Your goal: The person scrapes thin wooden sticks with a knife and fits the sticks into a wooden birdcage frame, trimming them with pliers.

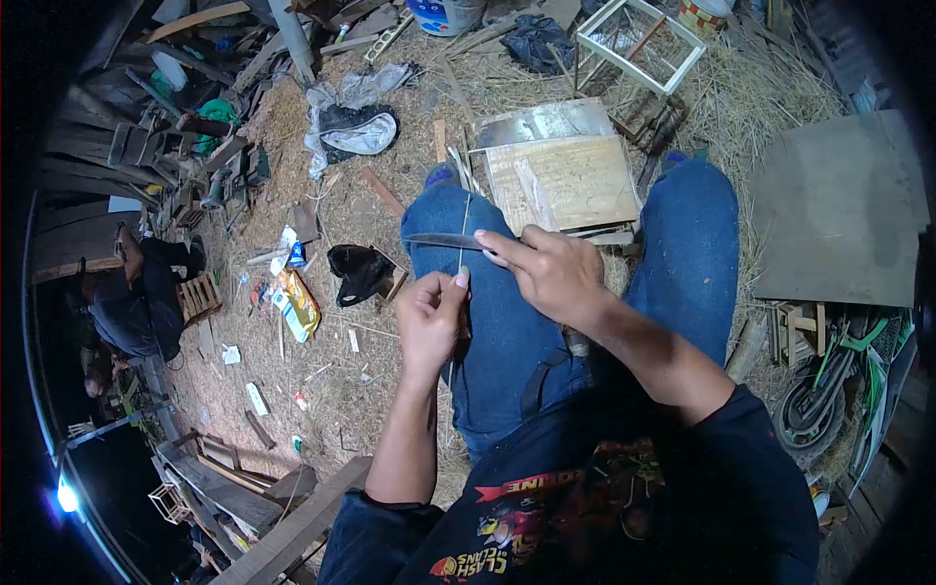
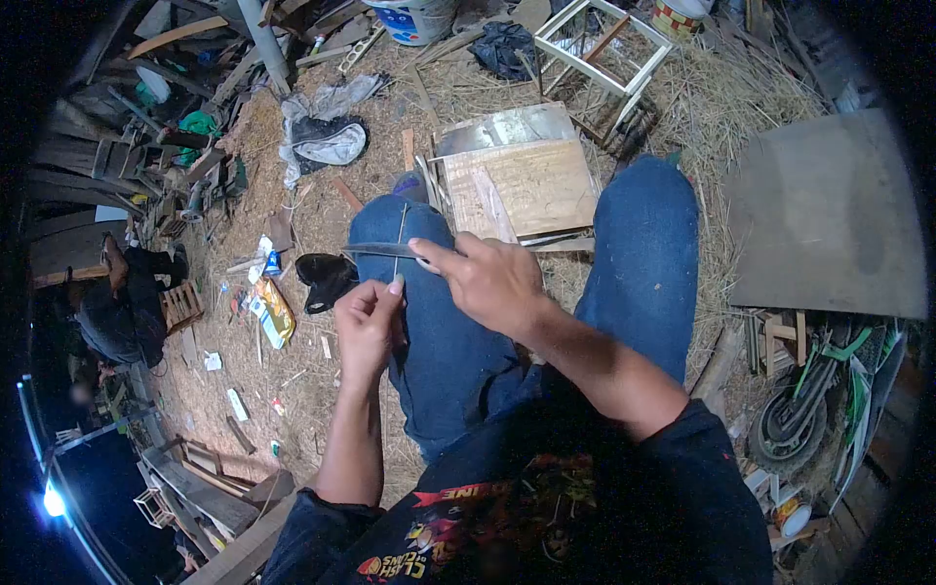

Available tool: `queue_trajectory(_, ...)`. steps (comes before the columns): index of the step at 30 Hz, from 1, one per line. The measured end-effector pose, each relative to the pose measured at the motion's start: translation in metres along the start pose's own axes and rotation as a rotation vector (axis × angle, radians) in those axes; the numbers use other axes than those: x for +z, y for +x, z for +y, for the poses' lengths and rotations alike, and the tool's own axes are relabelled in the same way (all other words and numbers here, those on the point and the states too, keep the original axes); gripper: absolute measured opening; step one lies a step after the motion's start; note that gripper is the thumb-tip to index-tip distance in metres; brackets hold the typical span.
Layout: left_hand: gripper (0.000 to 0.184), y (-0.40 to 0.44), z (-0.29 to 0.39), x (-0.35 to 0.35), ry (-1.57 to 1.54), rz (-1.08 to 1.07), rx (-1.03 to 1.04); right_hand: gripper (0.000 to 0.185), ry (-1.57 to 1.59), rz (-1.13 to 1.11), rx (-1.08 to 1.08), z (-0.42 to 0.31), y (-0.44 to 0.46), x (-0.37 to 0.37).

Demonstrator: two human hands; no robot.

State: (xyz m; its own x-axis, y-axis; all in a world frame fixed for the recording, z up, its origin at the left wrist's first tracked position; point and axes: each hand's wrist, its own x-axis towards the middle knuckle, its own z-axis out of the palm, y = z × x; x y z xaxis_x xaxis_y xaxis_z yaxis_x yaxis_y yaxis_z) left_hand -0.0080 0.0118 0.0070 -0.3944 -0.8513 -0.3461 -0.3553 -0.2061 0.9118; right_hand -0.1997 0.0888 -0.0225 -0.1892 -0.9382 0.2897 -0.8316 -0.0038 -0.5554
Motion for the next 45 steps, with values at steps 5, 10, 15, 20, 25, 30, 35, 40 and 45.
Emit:
queue_trajectory(5,0.032,-0.003,0.002,0.003,0.016,0.019,0.0,0.034,-0.056,-0.069,0.031,-0.004,0.0,-0.008)
queue_trajectory(10,0.032,0.004,-0.008,0.001,0.151,0.044,0.149,0.034,-0.034,0.028,-0.006,0.003,0.002,0.0)
queue_trajectory(15,0.033,0.0,-0.003,0.004,0.108,0.067,0.068,0.033,-0.039,0.077,0.006,0.002,0.006,0.007)
queue_trajectory(20,0.034,0.001,-0.007,0.002,0.147,0.038,0.12,0.034,-0.001,0.072,0.012,0.006,0.009,0.008)
queue_trajectory(25,0.035,0.0,-0.004,0.004,0.123,0.046,0.074,0.035,-0.023,0.052,0.015,0.006,0.009,0.007)
queue_trajectory(30,0.033,0.001,-0.004,0.003,0.094,0.016,0.064,0.036,-0.026,0.094,-0.049,0.0,0.003,0.008)
queue_trajectory(35,0.033,0.002,-0.012,0.0,0.157,0.01,0.105,0.036,-0.096,0.072,0.13,0.013,0.017,0.009)
queue_trajectory(40,0.034,0.002,0.003,-0.005,0.003,-0.09,-0.068,0.036,-0.017,0.004,0.044,-0.004,-0.002,0.004)
queue_trajectory(45,0.036,0.007,0.007,-0.011,-0.059,-0.161,-0.144,0.036,-0.042,-0.011,0.026,0.002,0.004,0.003)
